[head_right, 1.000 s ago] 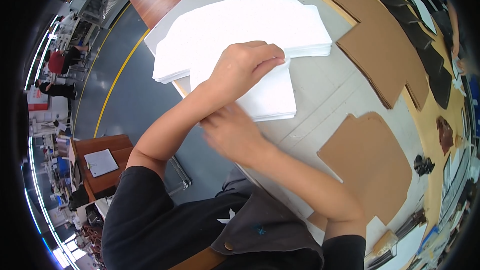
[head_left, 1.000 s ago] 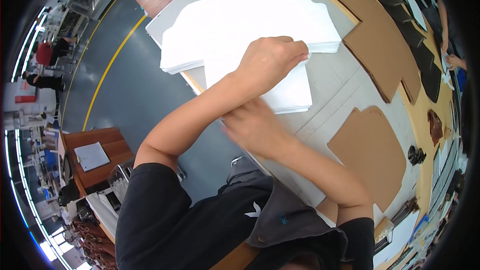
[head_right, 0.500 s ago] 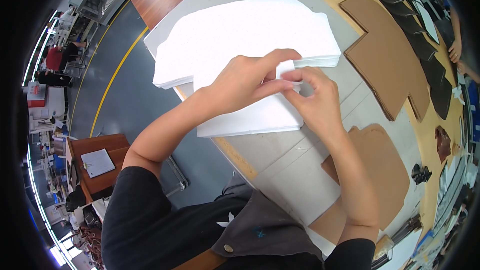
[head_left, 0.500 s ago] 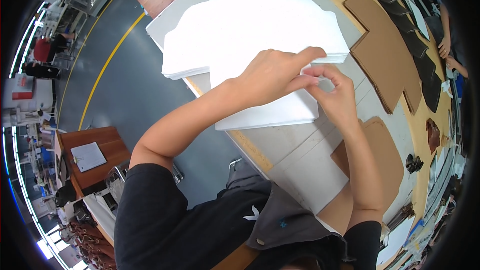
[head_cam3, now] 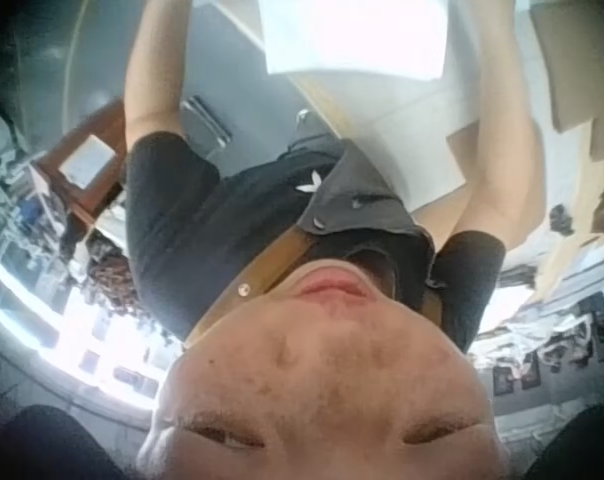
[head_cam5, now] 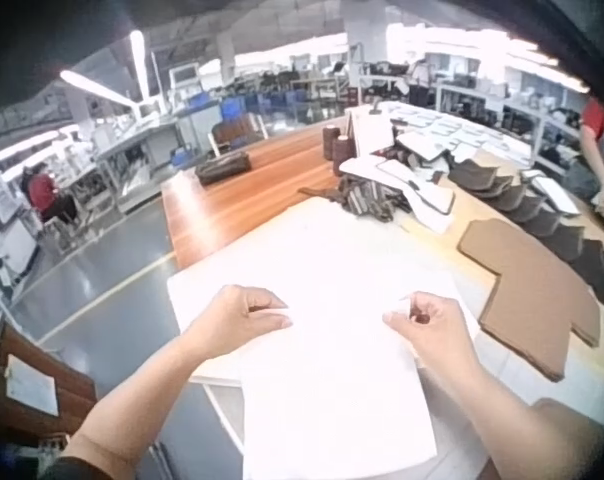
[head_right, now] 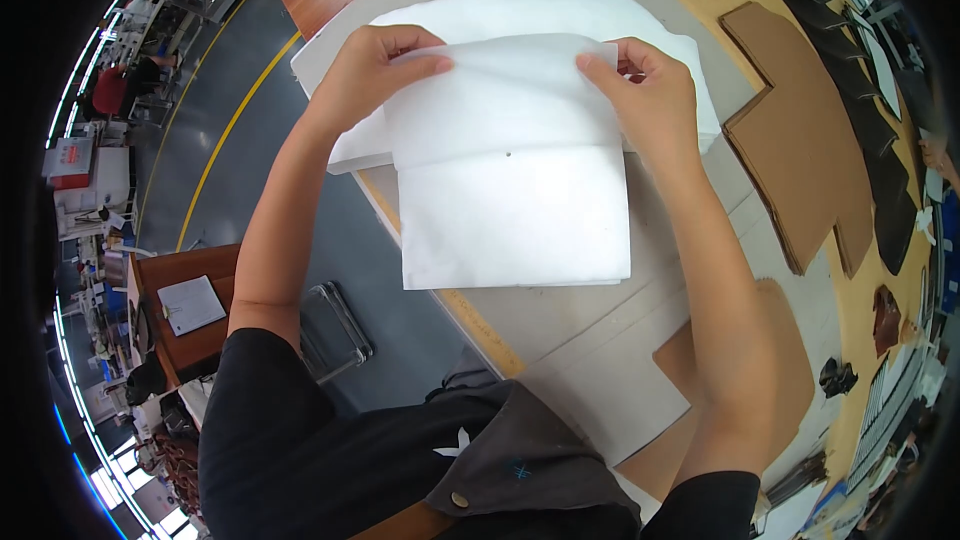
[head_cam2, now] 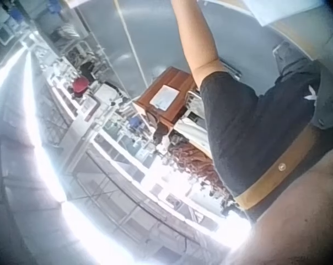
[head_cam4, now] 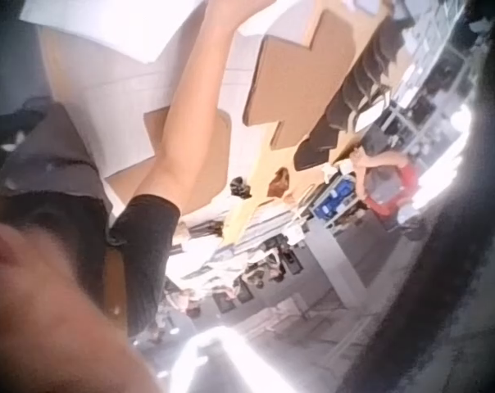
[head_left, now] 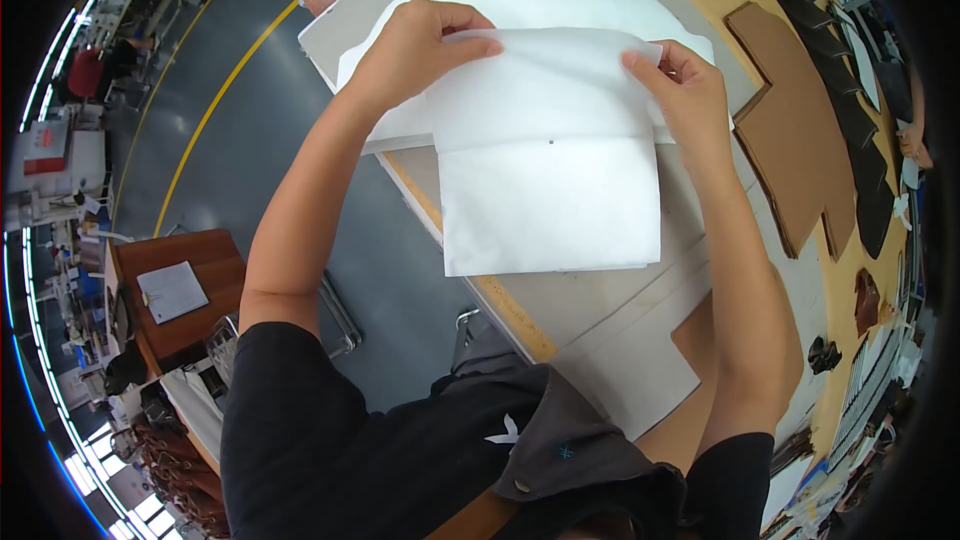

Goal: Glue and align leather pieces and reinforcement materials.

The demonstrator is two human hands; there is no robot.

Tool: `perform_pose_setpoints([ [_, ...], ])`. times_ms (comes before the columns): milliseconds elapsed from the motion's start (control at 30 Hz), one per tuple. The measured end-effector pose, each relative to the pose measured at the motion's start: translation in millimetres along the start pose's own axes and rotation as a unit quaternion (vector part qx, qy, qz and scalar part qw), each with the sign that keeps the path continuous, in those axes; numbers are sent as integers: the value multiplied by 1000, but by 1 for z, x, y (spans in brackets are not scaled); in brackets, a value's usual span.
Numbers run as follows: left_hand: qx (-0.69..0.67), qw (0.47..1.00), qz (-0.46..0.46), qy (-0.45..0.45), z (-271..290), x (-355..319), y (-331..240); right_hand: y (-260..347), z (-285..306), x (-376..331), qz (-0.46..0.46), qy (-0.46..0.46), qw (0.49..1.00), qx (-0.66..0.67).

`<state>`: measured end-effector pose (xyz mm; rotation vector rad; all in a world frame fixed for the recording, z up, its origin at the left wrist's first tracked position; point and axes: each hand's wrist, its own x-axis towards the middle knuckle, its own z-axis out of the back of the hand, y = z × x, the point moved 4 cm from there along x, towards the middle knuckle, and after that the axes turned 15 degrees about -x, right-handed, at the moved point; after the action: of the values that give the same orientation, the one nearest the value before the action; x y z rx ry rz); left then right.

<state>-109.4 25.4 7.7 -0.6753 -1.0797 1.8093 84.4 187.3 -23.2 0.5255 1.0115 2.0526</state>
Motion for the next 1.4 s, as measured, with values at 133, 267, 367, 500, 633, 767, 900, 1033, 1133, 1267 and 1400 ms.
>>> perform_pose_setpoints([
  [133,7,1000,-15,-22,0,17,12,-4,-5,18,10,-11,1000,-13],
  [267,36,995,-80,-38,-4,24,15,-6,-3,22,-7,-32,998,-48],
  [367,45,994,-88,-43,-8,26,17,-12,5,21,0,-74,997,-27],
  [500,134,968,-202,-67,-9,26,17,-21,24,9,8,-92,994,50],
  [633,265,883,-328,-204,-10,11,-2,-11,34,-26,-1,-46,997,55],
  [767,120,922,-355,-95,-40,-15,-30,-15,40,-57,-108,23,990,82],
  [900,11,932,-360,-34,-74,-39,-57,3,31,-82,-173,143,907,357],
  [1033,-20,912,-404,-66,-88,-49,-73,20,22,-97,-163,198,841,476],
  [1133,2,888,-452,-83,-92,-53,-73,28,18,-106,-176,211,814,511],
  [1267,20,883,-463,-72,-88,-57,-74,33,15,-114,-168,231,811,511],
  [1400,74,864,-490,-95,-84,-76,-66,38,9,-120,-186,269,760,561],
])
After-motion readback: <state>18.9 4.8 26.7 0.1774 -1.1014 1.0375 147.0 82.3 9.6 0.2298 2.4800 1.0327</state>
